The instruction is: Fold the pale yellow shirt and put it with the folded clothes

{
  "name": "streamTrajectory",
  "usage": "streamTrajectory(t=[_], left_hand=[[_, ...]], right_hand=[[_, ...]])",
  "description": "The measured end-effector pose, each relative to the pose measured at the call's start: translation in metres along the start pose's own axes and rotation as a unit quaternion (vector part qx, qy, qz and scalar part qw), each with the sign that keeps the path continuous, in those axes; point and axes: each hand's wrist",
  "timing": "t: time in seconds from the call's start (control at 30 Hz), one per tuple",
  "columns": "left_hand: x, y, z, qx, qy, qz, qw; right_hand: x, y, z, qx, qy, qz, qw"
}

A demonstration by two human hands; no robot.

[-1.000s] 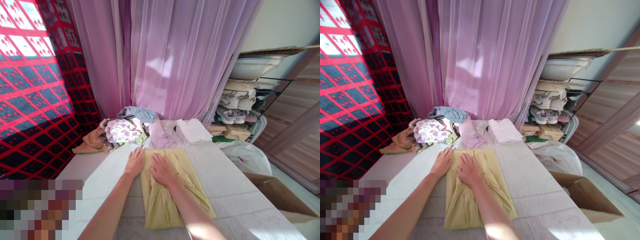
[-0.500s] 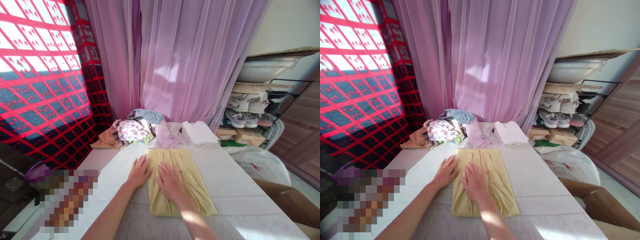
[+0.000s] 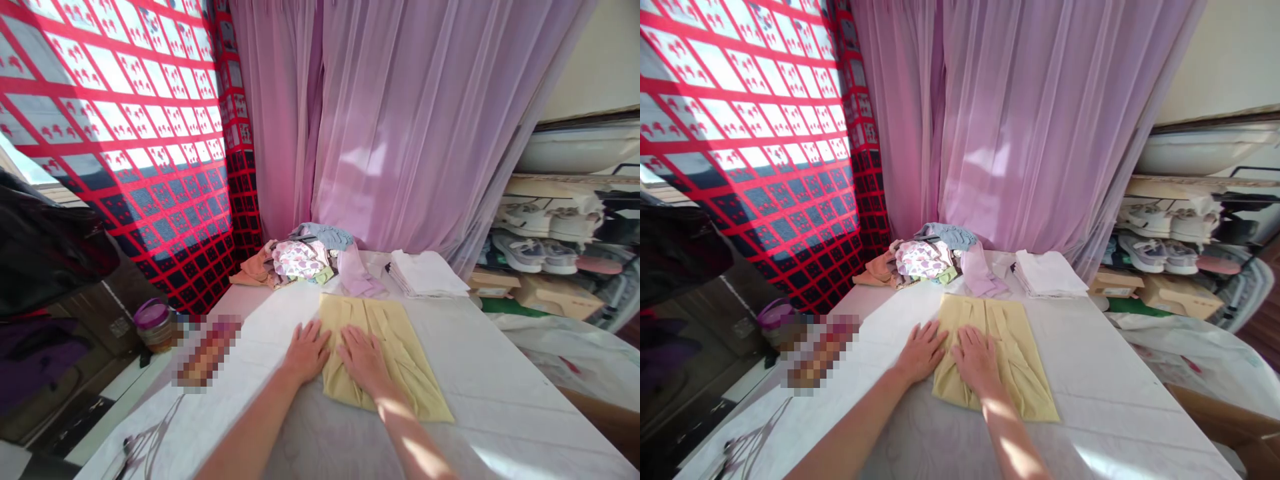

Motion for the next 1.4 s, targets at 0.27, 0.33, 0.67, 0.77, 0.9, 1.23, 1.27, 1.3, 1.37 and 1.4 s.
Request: streamTrajectory(t=[0.27, 0.33, 0.67, 0.77, 0.9, 1.23, 1.27, 1.3, 1.37, 1.4], left_hand=[[0.01, 0.008, -0.006, 0.024, 0.027, 0.023, 0.999], [0.012, 0.007, -0.006, 0.027, 0.024, 0.022, 0.999], [0.02, 0.006, -0.002, 0.077, 0.018, -0.035, 0.996], [0.031, 0.007, 0.0, 0.125, -0.011, -0.084, 0.988], [0.044, 0.01, 0.0, 0.156, -0.032, -0.071, 0.985], [0.048, 0.013, -0.003, 0.159, -0.047, -0.024, 0.986], [0.048, 0.012, -0.003, 0.155, -0.05, -0.026, 0.986], [0.047, 0.012, -0.003, 0.15, -0.054, -0.029, 0.987], [0.046, 0.01, -0.002, 0.139, -0.061, -0.033, 0.988], [0.046, 0.009, -0.001, 0.134, -0.065, -0.034, 0.988]], right_hand=[[0.041, 0.003, -0.061, 0.057, -0.09, -0.05, 0.993], [0.052, -0.003, -0.08, 0.053, -0.113, -0.072, 0.99], [0.064, -0.018, -0.095, 0.006, -0.134, -0.139, 0.981], [0.063, -0.018, -0.097, -0.001, -0.138, -0.121, 0.983], [0.063, -0.014, -0.094, -0.003, -0.141, -0.092, 0.986], [0.067, -0.008, -0.09, -0.023, -0.142, -0.097, 0.985], [0.068, -0.007, -0.091, -0.025, -0.15, -0.113, 0.982], [0.07, -0.007, -0.093, -0.025, -0.163, -0.13, 0.978], [0.073, -0.004, -0.096, -0.02, -0.204, -0.158, 0.966], [0.074, -0.001, -0.097, -0.016, -0.228, -0.164, 0.96]])
Point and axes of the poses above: each hand's wrist, its own x-axis away from the middle knuckle, its own y-axis out of the back of the hand, z = x × y, and after that the axes turned 2 degrees about -z, right-handed
